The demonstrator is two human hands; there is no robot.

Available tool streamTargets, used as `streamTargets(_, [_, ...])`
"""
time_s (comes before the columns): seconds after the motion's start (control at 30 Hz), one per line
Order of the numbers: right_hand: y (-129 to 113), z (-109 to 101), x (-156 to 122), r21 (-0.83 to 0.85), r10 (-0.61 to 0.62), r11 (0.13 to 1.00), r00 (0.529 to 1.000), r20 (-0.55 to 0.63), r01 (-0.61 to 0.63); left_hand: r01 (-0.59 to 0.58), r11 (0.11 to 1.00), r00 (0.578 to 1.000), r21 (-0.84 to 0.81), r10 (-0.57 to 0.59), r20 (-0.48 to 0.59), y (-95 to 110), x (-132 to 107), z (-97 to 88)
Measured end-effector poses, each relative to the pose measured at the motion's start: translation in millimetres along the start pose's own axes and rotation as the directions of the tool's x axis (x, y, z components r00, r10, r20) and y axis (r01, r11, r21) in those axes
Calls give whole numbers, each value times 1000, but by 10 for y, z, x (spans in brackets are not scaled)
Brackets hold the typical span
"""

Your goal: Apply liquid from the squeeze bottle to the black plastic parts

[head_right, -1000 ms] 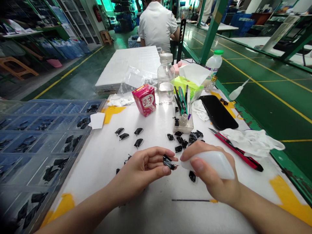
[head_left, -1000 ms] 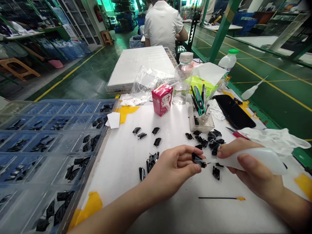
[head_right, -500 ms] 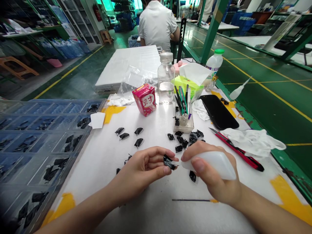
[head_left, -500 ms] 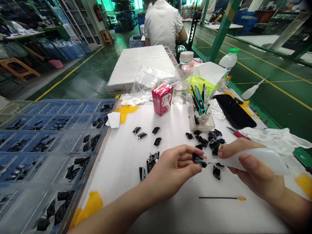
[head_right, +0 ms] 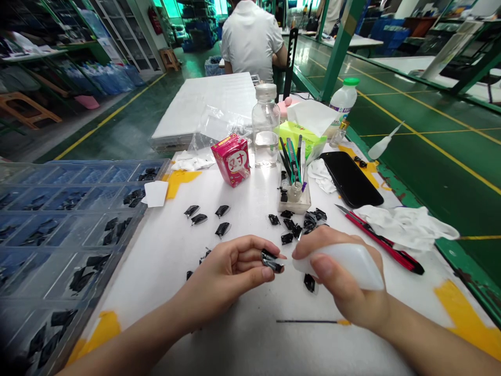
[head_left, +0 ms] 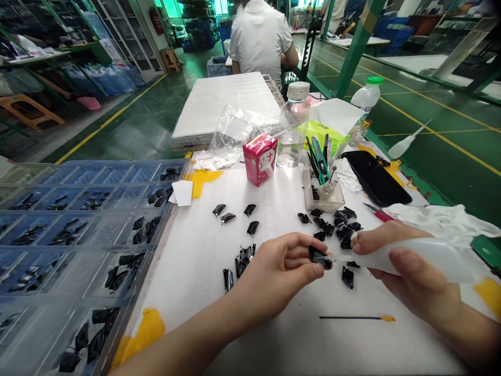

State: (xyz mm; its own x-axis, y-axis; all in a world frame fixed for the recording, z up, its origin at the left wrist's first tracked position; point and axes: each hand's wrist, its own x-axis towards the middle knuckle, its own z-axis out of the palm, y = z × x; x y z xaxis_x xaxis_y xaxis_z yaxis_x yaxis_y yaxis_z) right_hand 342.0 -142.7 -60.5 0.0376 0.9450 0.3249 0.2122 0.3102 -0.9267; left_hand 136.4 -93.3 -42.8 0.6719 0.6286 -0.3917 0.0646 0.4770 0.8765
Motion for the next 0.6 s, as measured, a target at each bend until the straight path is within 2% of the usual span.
streamTargets(0.13, [-18, 7, 17, -5, -6, 1000, 998, -63, 6, 15, 1000, 1000, -13, -15, -1, -15, 8, -5])
streamTargets(0.6, [-32, 38, 14, -58, 10, 998, 999, -34, -12, 16, 1000, 1000, -21, -15, 6, -42, 21, -5])
